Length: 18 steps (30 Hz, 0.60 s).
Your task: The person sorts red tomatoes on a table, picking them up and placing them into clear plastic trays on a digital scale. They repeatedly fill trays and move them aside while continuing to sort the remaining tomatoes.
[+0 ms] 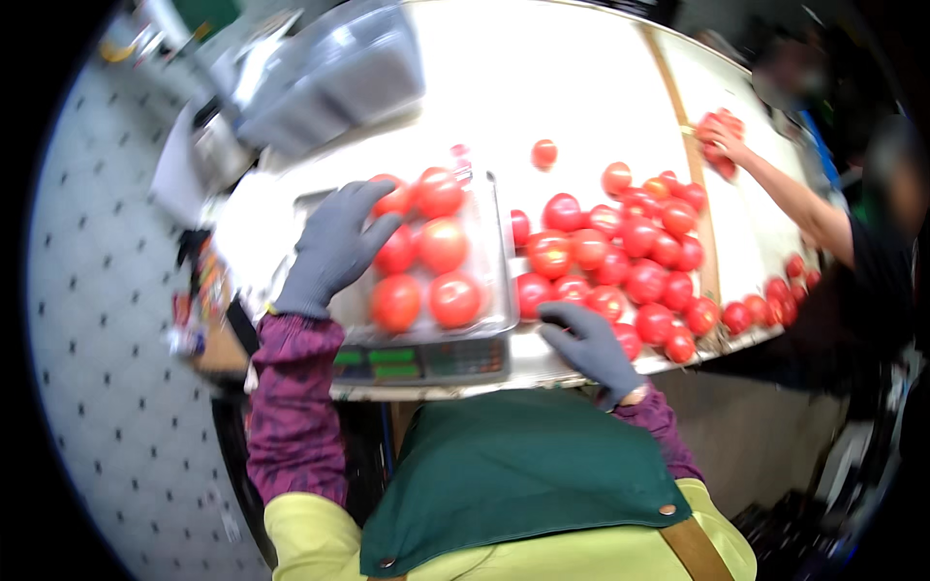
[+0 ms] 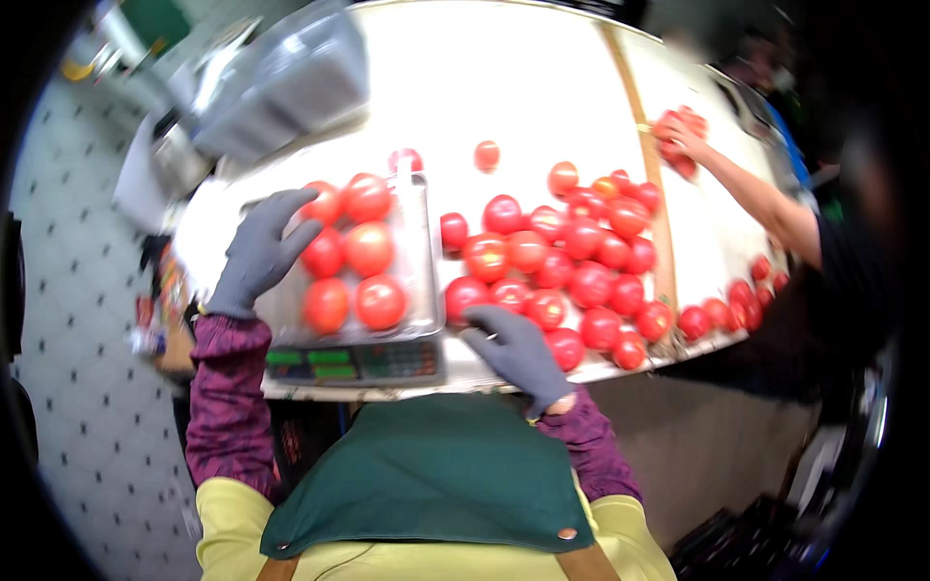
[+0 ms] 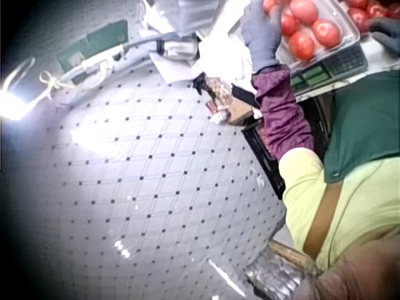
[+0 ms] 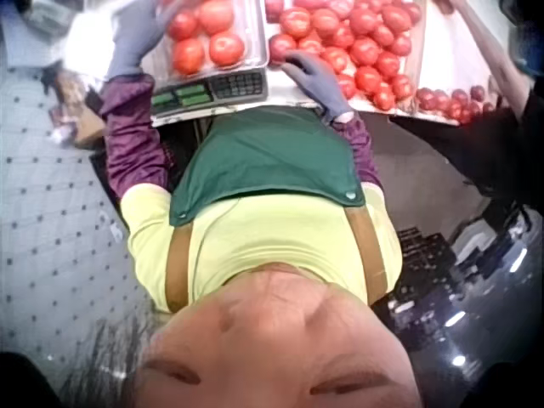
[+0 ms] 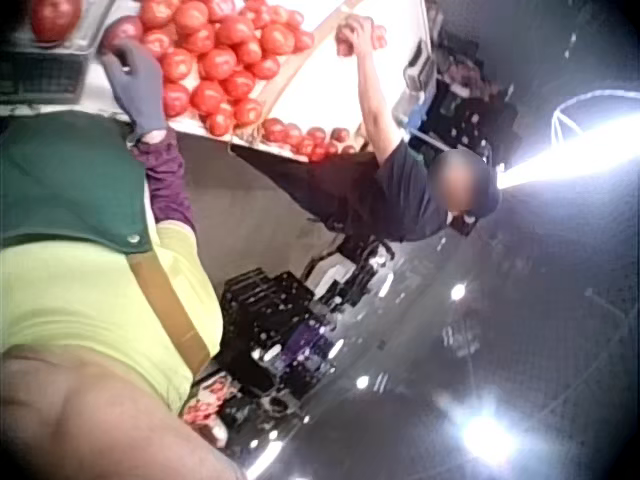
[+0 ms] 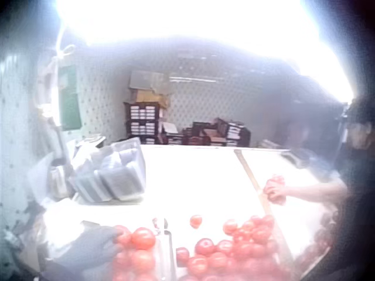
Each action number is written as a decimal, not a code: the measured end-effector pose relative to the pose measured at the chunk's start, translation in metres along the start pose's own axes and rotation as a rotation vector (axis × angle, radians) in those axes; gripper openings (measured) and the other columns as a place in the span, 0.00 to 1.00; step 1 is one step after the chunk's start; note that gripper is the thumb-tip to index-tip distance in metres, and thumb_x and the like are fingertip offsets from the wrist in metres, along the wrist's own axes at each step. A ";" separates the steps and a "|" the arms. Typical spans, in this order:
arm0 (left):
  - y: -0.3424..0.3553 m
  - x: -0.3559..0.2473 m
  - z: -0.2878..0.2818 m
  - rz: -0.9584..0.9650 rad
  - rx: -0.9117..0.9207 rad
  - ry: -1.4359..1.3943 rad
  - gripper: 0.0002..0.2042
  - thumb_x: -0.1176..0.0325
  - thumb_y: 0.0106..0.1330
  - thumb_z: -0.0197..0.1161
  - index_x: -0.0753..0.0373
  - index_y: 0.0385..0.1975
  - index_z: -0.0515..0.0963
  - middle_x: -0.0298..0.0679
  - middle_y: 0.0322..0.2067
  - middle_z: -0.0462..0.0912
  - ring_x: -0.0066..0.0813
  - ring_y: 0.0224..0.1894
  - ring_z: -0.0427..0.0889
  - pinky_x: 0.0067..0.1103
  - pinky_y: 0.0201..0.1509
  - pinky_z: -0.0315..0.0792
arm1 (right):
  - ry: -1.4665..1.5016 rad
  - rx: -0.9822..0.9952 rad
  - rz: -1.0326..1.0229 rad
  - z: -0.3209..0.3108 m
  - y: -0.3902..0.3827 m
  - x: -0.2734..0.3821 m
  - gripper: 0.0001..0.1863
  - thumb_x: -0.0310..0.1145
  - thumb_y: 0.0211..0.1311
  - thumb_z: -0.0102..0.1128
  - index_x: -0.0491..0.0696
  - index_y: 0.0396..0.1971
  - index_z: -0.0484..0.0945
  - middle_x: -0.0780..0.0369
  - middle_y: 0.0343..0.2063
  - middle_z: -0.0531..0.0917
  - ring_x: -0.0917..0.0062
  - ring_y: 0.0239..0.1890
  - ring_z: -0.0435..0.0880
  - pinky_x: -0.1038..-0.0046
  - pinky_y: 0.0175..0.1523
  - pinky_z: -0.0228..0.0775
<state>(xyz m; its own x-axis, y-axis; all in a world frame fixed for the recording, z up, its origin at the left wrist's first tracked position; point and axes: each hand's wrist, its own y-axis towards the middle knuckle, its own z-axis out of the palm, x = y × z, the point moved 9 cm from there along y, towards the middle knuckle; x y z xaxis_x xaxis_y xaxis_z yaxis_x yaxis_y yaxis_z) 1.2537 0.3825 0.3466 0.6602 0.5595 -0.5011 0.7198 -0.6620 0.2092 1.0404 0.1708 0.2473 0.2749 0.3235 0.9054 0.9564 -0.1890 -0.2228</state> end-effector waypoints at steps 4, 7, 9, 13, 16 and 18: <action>0.041 -0.016 0.044 -0.006 0.158 0.210 0.27 0.56 0.57 0.65 0.59 0.57 0.71 0.46 0.52 0.74 0.47 0.56 0.71 0.35 0.60 0.66 | -0.023 -0.020 -0.004 -0.007 -0.012 -0.002 0.18 0.40 0.60 0.60 0.45 0.46 0.77 0.57 0.34 0.82 0.70 0.35 0.83 0.71 0.41 0.73; 0.054 -0.012 0.063 -0.146 0.169 0.370 0.31 0.49 0.53 0.66 0.56 0.56 0.72 0.46 0.48 0.76 0.44 0.53 0.73 0.36 0.55 0.67 | -0.073 -0.052 0.001 -0.015 -0.015 -0.012 0.19 0.41 0.60 0.60 0.47 0.47 0.75 0.56 0.37 0.81 0.68 0.38 0.82 0.69 0.42 0.73; 0.059 -0.011 0.066 -0.173 0.121 0.405 0.29 0.45 0.51 0.66 0.54 0.51 0.74 0.44 0.42 0.78 0.41 0.49 0.75 0.37 0.52 0.66 | -0.130 -0.053 0.049 -0.021 -0.015 -0.024 0.20 0.41 0.59 0.61 0.47 0.48 0.74 0.56 0.39 0.80 0.66 0.40 0.82 0.68 0.43 0.73; 0.070 -0.009 0.067 -0.085 0.077 0.390 0.27 0.44 0.51 0.66 0.55 0.46 0.75 0.42 0.33 0.79 0.40 0.38 0.76 0.36 0.44 0.68 | -0.425 -0.299 -0.128 -0.051 -0.008 -0.016 0.26 0.40 0.56 0.61 0.49 0.54 0.69 0.53 0.50 0.74 0.57 0.44 0.79 0.61 0.44 0.74; 0.072 0.020 0.068 -0.298 0.169 0.160 0.23 0.50 0.57 0.64 0.59 0.47 0.74 0.43 0.31 0.78 0.38 0.37 0.77 0.29 0.42 0.70 | -0.535 -0.402 -0.116 -0.073 0.014 -0.020 0.29 0.40 0.55 0.62 0.50 0.57 0.66 0.51 0.54 0.70 0.55 0.44 0.79 0.59 0.43 0.75; 0.072 0.017 0.060 -0.221 0.138 0.120 0.18 0.59 0.62 0.60 0.62 0.49 0.74 0.44 0.30 0.78 0.37 0.36 0.77 0.29 0.42 0.71 | -0.643 -0.374 -0.054 -0.075 0.039 -0.028 0.33 0.39 0.53 0.63 0.51 0.60 0.63 0.50 0.54 0.69 0.56 0.42 0.80 0.59 0.41 0.75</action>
<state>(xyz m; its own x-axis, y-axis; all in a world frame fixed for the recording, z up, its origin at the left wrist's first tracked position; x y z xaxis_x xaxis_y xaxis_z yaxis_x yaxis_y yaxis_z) 1.3034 0.3142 0.3025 0.5172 0.7473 -0.4171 0.8184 -0.5744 -0.0143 1.0626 0.0852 0.2398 0.3419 0.7982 0.4959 0.9042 -0.4231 0.0576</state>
